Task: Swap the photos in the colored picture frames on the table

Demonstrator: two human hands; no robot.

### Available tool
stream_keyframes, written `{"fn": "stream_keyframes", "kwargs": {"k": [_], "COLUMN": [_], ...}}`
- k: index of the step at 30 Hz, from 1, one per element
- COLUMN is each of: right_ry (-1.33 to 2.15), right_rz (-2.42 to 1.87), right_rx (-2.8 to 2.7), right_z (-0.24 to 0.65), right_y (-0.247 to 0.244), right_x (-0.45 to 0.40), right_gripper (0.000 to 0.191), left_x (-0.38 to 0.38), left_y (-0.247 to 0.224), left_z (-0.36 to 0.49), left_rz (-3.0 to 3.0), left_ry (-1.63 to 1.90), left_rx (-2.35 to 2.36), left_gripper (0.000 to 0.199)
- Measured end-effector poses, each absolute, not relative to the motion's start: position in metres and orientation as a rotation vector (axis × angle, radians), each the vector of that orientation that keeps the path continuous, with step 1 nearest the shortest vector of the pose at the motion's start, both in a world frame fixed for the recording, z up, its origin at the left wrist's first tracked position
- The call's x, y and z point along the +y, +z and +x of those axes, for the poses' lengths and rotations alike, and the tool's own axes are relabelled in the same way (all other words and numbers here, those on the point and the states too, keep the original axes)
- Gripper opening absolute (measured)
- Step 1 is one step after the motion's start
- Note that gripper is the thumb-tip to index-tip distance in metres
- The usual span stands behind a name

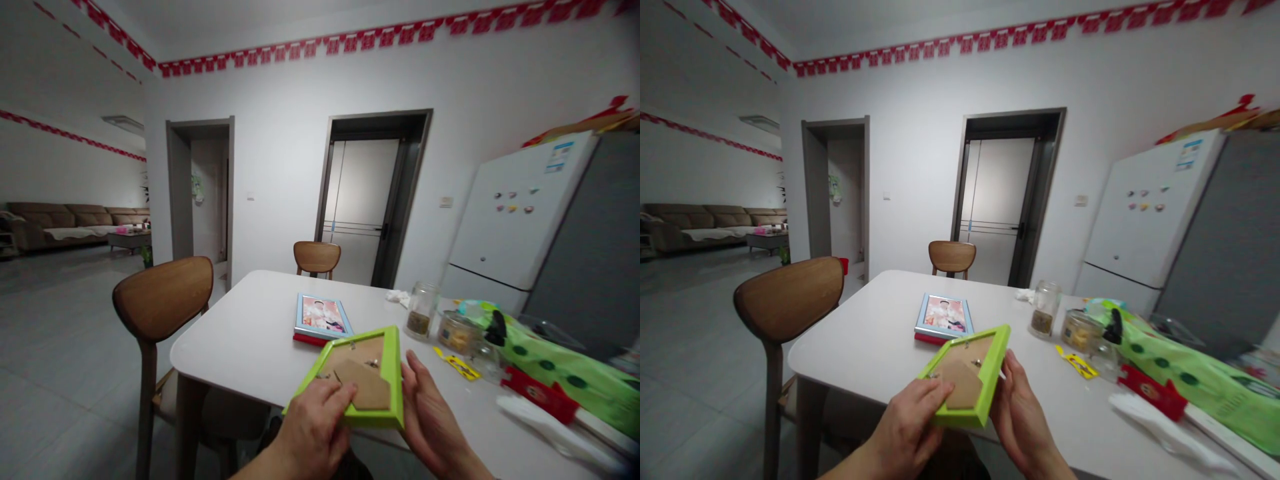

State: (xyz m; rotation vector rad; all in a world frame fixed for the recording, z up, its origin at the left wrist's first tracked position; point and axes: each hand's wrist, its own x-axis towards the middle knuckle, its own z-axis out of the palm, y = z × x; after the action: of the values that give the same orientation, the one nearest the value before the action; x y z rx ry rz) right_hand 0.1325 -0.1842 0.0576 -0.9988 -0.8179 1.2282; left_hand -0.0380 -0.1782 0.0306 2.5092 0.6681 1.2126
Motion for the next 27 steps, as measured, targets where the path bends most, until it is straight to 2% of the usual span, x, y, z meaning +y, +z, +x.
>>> {"fn": "stream_keyframes", "kwargs": {"k": [5,8,11,15,19,23,27], "right_ry": [1.483,1.475,1.258,0.705,0.295,0.131,0.123], "right_rz": [-1.062,-1.087,-1.268,-1.684,-1.884,-1.934,-1.885], "right_rx": [-0.708,-0.871,-1.124,-1.468,-1.682,-1.798,-1.852], "right_z": [0.138,0.144,0.152,0.162,0.164,0.161,0.161], "right_y": [0.032,0.015,-0.002,-0.020,-0.027,-0.029,-0.027], "right_x": [-0.197,-0.188,-0.171,-0.154,-0.152,-0.153,-0.152], "right_gripper": [0.041,0.037,0.037,0.039,0.040,0.041,0.039], "left_x": [-0.189,-0.186,-0.182,-0.176,-0.179,-0.186,-0.177], "left_y": [0.005,-0.012,-0.028,-0.046,-0.051,-0.038,-0.019], "left_z": [-0.041,-0.037,-0.032,-0.025,-0.018,-0.022,-0.046], "left_rz": [2.917,3.010,3.093,3.085,3.031,2.891,2.582], "left_ry": [0.979,0.909,0.767,0.638,0.564,0.508,0.587], "left_rx": [0.679,0.732,0.739,0.793,0.806,0.805,0.981], "left_gripper": [0.044,0.040,0.039,0.038,0.037,0.041,0.060]}}
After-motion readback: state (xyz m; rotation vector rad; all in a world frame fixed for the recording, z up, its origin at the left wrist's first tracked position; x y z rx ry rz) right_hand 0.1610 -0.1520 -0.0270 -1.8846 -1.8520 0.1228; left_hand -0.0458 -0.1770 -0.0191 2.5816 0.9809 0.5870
